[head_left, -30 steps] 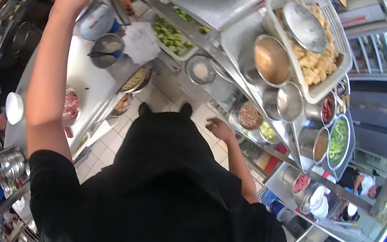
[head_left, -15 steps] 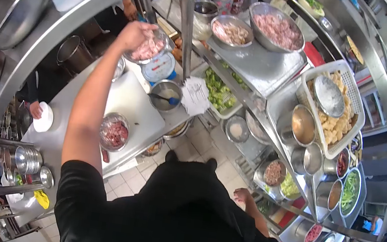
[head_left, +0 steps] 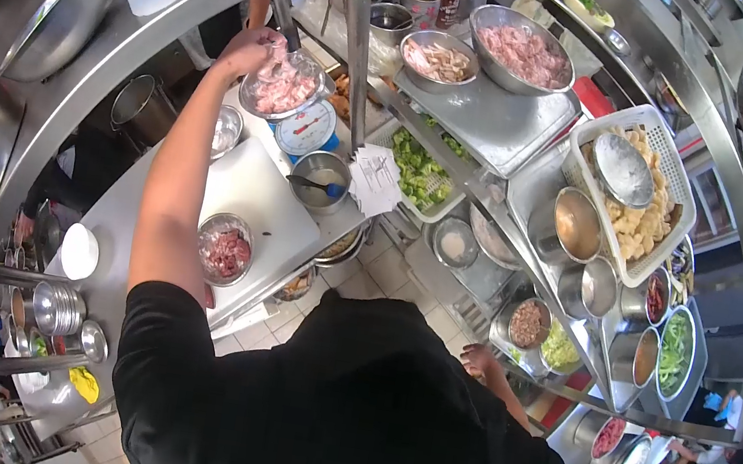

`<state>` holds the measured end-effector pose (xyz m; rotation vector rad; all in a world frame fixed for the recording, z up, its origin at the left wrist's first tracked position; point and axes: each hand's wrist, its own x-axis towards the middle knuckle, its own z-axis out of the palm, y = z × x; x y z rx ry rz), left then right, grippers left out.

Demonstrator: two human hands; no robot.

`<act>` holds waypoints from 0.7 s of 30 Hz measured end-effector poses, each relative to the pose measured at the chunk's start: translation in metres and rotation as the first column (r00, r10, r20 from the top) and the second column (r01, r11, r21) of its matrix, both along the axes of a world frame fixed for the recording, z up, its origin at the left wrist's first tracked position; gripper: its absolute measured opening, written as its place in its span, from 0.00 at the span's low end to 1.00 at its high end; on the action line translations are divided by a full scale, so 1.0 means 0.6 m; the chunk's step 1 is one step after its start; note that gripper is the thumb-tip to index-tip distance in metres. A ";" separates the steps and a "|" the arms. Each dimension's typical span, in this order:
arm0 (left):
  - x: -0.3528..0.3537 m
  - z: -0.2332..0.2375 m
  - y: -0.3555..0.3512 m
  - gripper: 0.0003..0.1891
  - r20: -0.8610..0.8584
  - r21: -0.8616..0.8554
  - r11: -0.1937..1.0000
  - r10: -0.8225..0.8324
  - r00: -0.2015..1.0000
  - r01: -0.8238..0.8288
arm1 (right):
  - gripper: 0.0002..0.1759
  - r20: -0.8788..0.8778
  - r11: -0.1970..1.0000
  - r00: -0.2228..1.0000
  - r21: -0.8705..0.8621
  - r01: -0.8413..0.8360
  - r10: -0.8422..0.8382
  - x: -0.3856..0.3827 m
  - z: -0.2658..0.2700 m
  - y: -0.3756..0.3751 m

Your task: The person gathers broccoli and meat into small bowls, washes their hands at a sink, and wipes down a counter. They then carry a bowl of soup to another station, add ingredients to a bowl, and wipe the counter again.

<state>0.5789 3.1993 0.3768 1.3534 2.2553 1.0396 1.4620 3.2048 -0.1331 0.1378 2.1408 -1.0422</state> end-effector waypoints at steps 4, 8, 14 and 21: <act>0.033 0.019 -0.015 0.24 -0.243 -0.091 0.980 0.152 0.958 -0.178 | 0.17 0.145 0.841 0.883 -0.270 0.468 -0.445 0.047 0.002 0.008; 0.069 0.052 -0.029 0.26 -0.169 -0.020 0.978 0.200 0.965 -0.206 | 0.19 -0.113 0.669 0.720 0.490 -0.559 0.684 -0.020 0.096 0.030; 0.042 0.062 -0.030 0.11 0.336 0.351 0.917 0.066 0.939 -0.190 | 0.19 0.627 0.221 0.269 -0.156 0.963 -0.731 -0.094 0.204 0.033; 0.031 0.066 -0.057 0.16 0.669 0.498 0.790 -0.089 0.738 -0.357 | 0.20 0.561 0.374 0.477 -0.296 0.879 -0.677 -0.123 0.154 0.070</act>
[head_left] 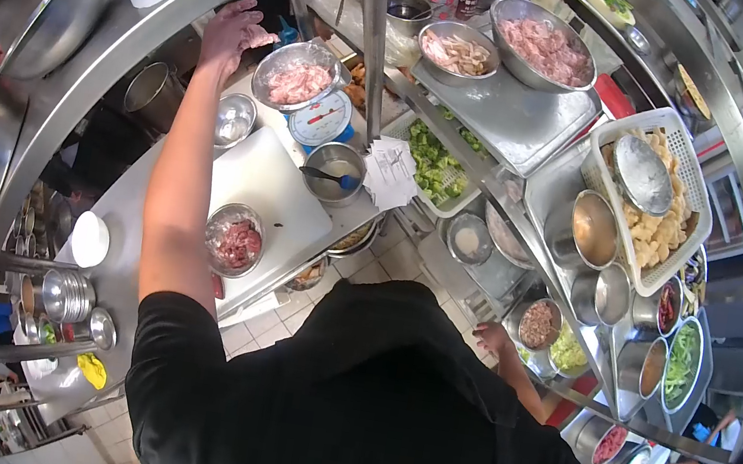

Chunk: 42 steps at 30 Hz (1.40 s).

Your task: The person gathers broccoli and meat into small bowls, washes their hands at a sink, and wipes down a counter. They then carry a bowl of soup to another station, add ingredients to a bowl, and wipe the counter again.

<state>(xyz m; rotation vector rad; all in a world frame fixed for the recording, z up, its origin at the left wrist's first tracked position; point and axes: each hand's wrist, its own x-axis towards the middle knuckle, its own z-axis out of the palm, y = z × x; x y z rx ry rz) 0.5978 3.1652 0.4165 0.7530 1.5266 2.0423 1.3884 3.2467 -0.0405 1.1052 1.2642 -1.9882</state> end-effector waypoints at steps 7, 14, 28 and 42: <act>0.011 -0.007 -0.019 0.13 0.106 0.119 0.989 0.079 0.991 -0.092 | 0.22 0.154 0.930 0.980 0.323 -0.172 0.128 -0.047 0.035 0.008; -0.005 -0.042 -0.010 0.19 -0.608 -0.656 0.739 -0.400 0.686 -0.151 | 0.32 0.103 0.564 0.919 0.761 -0.320 0.381 -0.321 0.255 0.007; 0.026 0.003 -0.096 0.14 -0.528 -0.387 0.919 -0.157 0.834 -0.072 | 0.29 -0.611 0.709 0.764 0.632 0.312 0.208 -0.769 0.541 0.013; 0.033 -0.031 -0.150 0.12 -0.398 -0.264 0.964 -0.110 0.911 0.002 | 0.32 -0.694 0.765 0.717 0.423 0.485 -0.070 -0.895 0.615 0.003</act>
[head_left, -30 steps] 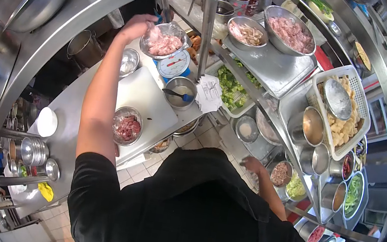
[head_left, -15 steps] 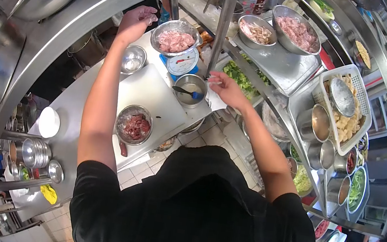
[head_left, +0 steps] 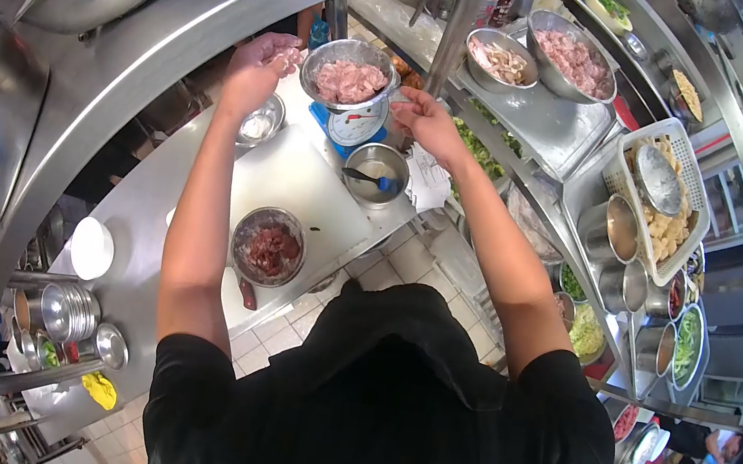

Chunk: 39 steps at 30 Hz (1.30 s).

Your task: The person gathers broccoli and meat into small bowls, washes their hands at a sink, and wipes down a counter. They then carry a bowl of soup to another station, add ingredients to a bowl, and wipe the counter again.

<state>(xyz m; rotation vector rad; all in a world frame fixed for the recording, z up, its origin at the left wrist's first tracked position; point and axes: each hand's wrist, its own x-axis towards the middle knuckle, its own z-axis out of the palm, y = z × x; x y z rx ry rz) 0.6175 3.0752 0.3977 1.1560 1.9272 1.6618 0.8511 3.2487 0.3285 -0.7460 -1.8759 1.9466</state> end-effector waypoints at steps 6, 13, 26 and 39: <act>-0.002 0.007 -0.011 0.13 -0.008 -0.033 0.999 -0.008 1.000 0.008 | 0.32 0.024 0.999 0.999 0.034 0.030 -0.031 -0.013 0.002 0.014; -0.006 0.013 -0.012 0.13 0.013 -0.001 1.000 0.000 1.000 0.000 | 0.31 0.108 0.997 0.991 0.030 0.076 -0.078 -0.031 0.028 0.018; 0.153 -0.007 0.101 0.14 -0.370 -0.716 0.668 -0.608 0.703 0.201 | 0.14 -0.149 0.929 0.950 -0.296 0.220 -0.273 0.026 -0.046 -0.041; 0.403 -0.032 0.749 0.09 -0.752 -0.272 0.962 -0.232 0.617 0.031 | 0.15 -0.022 0.826 0.939 -0.483 0.290 -0.342 0.464 -0.073 -0.003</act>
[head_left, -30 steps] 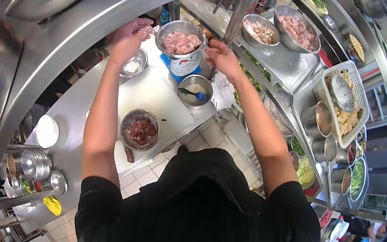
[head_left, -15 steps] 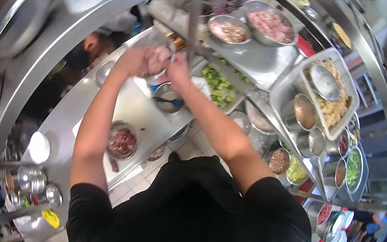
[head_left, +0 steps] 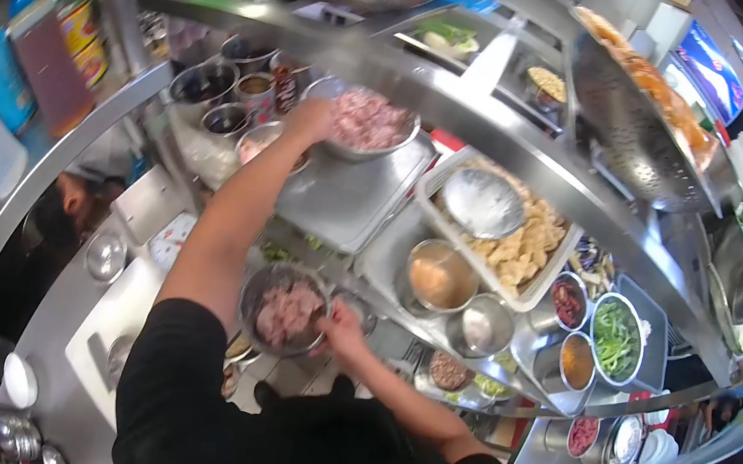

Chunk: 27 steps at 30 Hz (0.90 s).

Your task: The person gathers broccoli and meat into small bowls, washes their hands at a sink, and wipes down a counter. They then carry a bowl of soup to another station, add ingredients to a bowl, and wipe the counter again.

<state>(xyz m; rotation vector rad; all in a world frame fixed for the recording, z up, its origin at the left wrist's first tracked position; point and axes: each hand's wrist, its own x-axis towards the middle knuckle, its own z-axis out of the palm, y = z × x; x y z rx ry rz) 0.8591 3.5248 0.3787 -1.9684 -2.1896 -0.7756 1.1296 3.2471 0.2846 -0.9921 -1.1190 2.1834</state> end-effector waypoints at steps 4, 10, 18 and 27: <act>-0.006 -0.026 0.166 0.09 -0.074 -0.160 0.975 0.145 0.987 -0.155 | 0.14 0.011 0.992 0.994 0.050 -0.112 0.111 0.062 -0.028 0.002; -0.023 0.005 0.123 0.09 -0.066 -0.080 0.979 0.184 0.981 -0.189 | 0.13 0.015 0.972 0.980 0.128 -0.197 0.197 0.132 -0.104 0.013; 0.036 0.171 -0.164 0.09 0.360 0.283 0.957 -0.047 0.932 -0.061 | 0.13 0.128 0.975 0.966 -0.019 -0.222 0.223 0.107 -0.033 0.029; 0.144 -0.018 -0.597 0.08 0.508 -0.085 0.951 -0.214 0.834 0.296 | 0.09 -0.038 0.978 0.978 0.058 -0.201 0.203 0.026 -0.008 -0.030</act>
